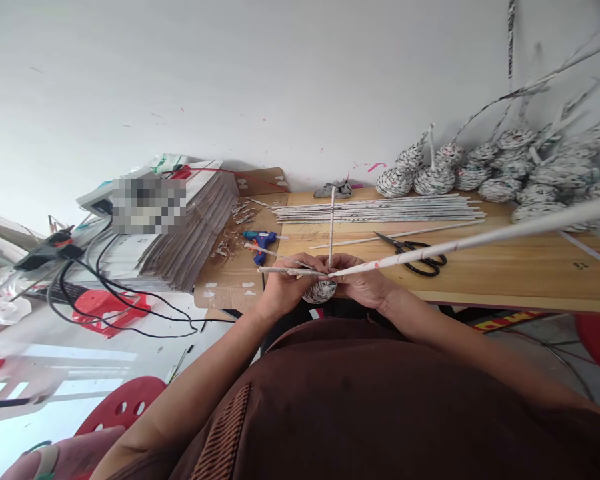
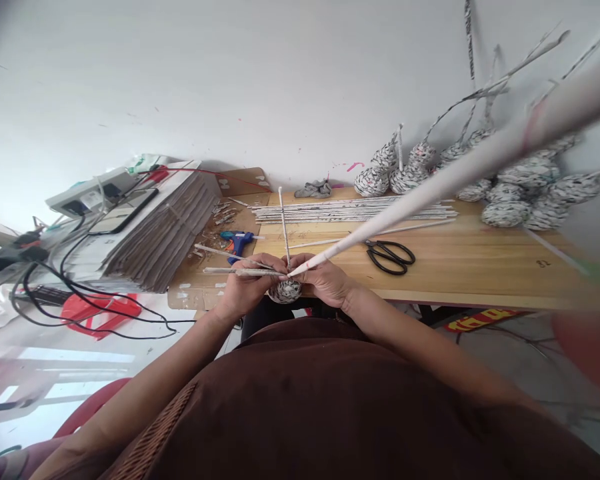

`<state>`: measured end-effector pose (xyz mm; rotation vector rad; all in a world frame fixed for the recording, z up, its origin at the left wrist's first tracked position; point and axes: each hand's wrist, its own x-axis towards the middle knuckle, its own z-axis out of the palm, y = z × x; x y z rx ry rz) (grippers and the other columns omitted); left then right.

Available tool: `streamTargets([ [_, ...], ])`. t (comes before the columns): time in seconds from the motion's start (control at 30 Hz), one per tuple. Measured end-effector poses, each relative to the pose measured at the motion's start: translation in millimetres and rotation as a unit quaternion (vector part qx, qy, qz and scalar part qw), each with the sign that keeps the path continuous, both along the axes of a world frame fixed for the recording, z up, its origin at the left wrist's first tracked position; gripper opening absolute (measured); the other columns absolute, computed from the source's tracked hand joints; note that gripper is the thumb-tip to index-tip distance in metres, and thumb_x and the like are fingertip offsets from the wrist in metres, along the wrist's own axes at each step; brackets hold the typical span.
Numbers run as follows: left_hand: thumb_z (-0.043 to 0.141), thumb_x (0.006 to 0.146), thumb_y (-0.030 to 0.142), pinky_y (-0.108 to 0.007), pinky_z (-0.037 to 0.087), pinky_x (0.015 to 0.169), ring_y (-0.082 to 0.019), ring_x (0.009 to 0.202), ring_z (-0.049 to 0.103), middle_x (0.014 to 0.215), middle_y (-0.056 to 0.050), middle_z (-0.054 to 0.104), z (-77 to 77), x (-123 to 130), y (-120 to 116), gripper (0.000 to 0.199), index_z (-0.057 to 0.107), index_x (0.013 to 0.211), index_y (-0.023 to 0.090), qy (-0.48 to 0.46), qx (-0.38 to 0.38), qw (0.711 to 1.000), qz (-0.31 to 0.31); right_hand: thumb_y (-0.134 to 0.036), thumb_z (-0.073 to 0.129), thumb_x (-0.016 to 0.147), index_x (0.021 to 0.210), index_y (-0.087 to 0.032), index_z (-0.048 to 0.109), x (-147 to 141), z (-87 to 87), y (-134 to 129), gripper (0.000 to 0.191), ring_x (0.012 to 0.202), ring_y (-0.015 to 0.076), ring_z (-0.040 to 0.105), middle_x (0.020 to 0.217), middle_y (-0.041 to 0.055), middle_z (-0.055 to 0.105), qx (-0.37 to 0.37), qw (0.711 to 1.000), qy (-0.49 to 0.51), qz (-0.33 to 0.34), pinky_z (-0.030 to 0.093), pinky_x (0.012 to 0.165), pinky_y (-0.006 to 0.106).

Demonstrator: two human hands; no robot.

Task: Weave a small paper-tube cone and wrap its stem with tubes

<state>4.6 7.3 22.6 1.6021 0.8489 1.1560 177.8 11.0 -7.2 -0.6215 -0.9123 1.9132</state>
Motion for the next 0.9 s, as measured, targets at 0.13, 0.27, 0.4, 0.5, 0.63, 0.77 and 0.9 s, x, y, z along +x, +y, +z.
streamTargets([
  [0.13,0.086,0.062,0.027,-0.031,0.056,0.074,-0.017,0.074,0.067,0.077,-0.002,0.069,-2.1,3,4,0.028,0.067,0.080,0.018,-0.033,-0.026,0.999,0.000,-0.022,0.091,0.055,0.077,-0.021,0.065,4,2.0,9,0.035,0.078,0.0144,0.062,0.088,-0.0014,0.069,0.017,0.999,-0.011,0.049,0.050,0.071,0.029],
  [0.27,0.084,0.064,0.027,-0.034,0.055,0.082,-0.021,0.081,0.069,0.083,-0.004,0.073,0.1,2,8,0.025,0.072,0.083,0.018,-0.010,-0.041,0.999,-0.011,-0.022,0.090,0.054,0.087,-0.021,0.065,8,3.8,22,0.042,0.072,0.0128,0.061,0.083,-0.0015,0.068,0.028,0.994,-0.053,0.093,0.049,0.066,0.026],
  [0.4,0.079,0.071,0.025,-0.033,0.054,0.082,-0.022,0.086,0.069,0.086,-0.006,0.075,1.3,-2,7,0.008,0.077,0.076,0.020,0.049,0.006,0.999,0.015,-0.024,0.091,0.052,0.078,-0.019,0.062,10,6.5,32,0.040,0.057,0.0080,0.051,0.070,-0.0049,0.062,0.044,0.990,-0.103,0.089,0.038,0.051,0.020],
  [0.5,0.079,0.070,0.026,-0.029,0.054,0.068,-0.019,0.075,0.068,0.080,-0.005,0.074,-0.2,-2,2,0.006,0.077,0.073,0.020,0.045,0.026,0.996,0.073,-0.028,0.091,0.053,0.071,-0.018,0.059,9,7.1,32,0.038,0.049,0.0051,0.042,0.063,-0.0072,0.058,0.058,0.990,-0.111,0.061,0.028,0.045,0.020],
  [0.63,0.079,0.072,0.029,-0.029,0.055,0.069,-0.020,0.074,0.070,0.079,-0.004,0.076,-2.3,0,-3,0.010,0.078,0.076,0.020,0.047,0.032,0.990,0.126,-0.036,0.088,0.059,0.071,-0.017,0.064,3,6.1,23,0.033,0.053,0.0069,0.045,0.063,-0.0056,0.059,0.079,0.989,-0.125,-0.020,0.031,0.048,0.021],
  [0.77,0.079,0.072,0.037,-0.028,0.054,0.066,-0.021,0.072,0.070,0.075,-0.006,0.077,-4.1,0,-1,0.019,0.079,0.076,0.018,0.074,0.016,0.980,0.183,-0.043,0.077,0.073,0.080,-0.018,0.071,0,10.7,9,0.027,0.062,0.0112,0.053,0.072,-0.0005,0.067,0.186,0.947,-0.225,-0.132,0.039,0.056,0.025],
  [0.9,0.080,0.070,0.037,-0.028,0.053,0.065,-0.021,0.071,0.070,0.077,-0.007,0.077,-3.5,2,-1,0.022,0.079,0.076,0.016,0.061,0.002,0.980,0.189,-0.038,0.077,0.074,0.090,-0.019,0.074,1,21.4,-7,0.025,0.058,0.0115,0.053,0.087,0.0041,0.072,0.279,0.865,-0.351,-0.227,0.035,0.049,0.026],
])
